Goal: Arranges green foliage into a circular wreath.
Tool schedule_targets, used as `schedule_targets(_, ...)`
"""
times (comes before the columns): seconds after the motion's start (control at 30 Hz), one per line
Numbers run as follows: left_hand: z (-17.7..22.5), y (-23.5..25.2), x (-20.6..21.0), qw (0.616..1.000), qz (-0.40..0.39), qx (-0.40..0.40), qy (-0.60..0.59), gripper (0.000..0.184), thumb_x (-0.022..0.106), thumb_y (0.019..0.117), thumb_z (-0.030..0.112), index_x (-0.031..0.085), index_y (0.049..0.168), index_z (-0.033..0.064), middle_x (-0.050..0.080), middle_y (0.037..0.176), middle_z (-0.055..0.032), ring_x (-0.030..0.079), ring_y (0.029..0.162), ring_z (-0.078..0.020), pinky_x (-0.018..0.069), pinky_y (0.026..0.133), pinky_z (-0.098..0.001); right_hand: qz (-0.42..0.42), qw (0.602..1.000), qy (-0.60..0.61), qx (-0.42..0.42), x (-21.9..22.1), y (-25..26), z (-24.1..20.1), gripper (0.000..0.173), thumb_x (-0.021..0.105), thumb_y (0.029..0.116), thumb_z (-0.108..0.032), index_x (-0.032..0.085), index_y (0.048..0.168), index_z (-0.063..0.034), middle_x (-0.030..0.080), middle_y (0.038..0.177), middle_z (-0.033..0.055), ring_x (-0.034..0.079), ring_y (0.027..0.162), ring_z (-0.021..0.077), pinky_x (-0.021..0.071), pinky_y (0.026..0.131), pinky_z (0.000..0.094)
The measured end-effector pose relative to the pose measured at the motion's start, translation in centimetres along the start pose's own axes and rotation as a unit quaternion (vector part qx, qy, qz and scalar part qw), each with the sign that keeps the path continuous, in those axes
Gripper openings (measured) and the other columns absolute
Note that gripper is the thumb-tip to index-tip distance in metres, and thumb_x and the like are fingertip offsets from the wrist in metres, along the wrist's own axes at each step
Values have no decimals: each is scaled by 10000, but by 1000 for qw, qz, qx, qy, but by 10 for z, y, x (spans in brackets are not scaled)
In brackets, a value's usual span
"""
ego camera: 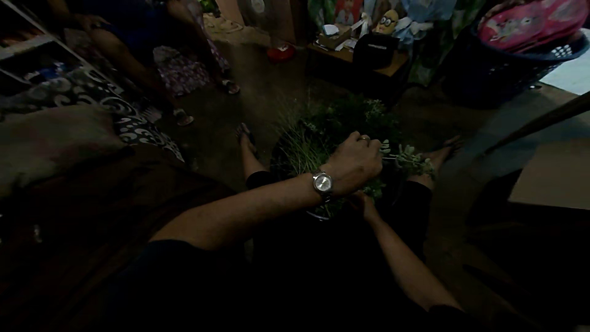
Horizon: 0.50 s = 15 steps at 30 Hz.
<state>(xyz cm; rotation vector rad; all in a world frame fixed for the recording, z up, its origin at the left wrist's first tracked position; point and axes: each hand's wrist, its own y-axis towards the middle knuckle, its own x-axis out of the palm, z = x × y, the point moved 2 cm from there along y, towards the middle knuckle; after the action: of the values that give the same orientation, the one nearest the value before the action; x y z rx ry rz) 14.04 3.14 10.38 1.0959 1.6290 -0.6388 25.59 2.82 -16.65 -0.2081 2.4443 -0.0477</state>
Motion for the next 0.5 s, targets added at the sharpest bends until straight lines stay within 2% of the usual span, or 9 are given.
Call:
schedule_targets(0.07,-5,-5,14,991,-23,-58,-121,146,705,912,94,730,1027,8,684,1091,-181,653,1046,-369,503,896,-528,25,1000,17,-2,-2,-4,-4,315,586,1031,-185,693,1225,39,636,1313,241,555,1299,369,391,1151,481)
schedule_targets(0.13,-13,-15,37,950,-51,-140,-273,174,621,987,137,740,1036,19,696,1054,-159,673,1015,-332,532,872,-534,96,994,58,-16,-2,-5,-3,306,588,1006,-168,715,1198,34,648,1281,256,568,1271,375,431,1119,479)
schedule_targets(0.2,-18,-30,68,878,-43,-217,-425,213,594,1030,175,735,1023,17,704,960,-134,679,889,-255,552,822,-473,121,984,119,46,-8,-6,-8,355,595,1035,-218,663,1276,34,613,1343,260,589,1270,338,473,1097,431)
schedule_targets(0.27,-14,-46,98,798,-28,-273,-537,217,613,1039,199,726,1033,15,686,914,-96,616,769,-145,525,730,-338,132,976,153,81,-18,-11,-18,342,573,1046,-184,636,1278,60,658,1259,242,655,1154,287,526,1016,404)
schedule_targets(0.33,-7,-60,117,719,-26,-323,-614,211,618,1035,183,715,1070,-1,682,955,-84,594,812,-98,500,780,-291,151,970,172,87,-23,-17,-27,297,549,1047,-108,644,1245,92,688,1168,233,677,1049,232,540,953,362)
schedule_targets(0.4,1,-71,135,646,1,-361,-673,193,610,1034,152,703,1074,-12,678,967,-68,608,864,-78,511,841,-274,161,953,232,106,-23,-19,-33,287,489,1071,-89,630,1257,80,685,1122,190,659,955,151,545,865,303)
schedule_targets(0.43,6,-74,145,607,21,-376,-700,172,604,1033,134,702,1050,-6,673,940,-43,605,853,-62,509,831,-254,171,936,287,113,-19,-17,-31,307,444,1090,-102,623,1259,81,680,1092,170,655,899,132,554,808,288)
schedule_targets(0.5,13,-79,161,534,45,-403,-742,162,587,1035,120,701,1023,5,673,900,-21,602,815,-61,505,790,-242,183,882,415,129,-11,-12,-28,387,339,1129,-187,605,1233,74,661,1036,128,660,870,137,574,784,289)
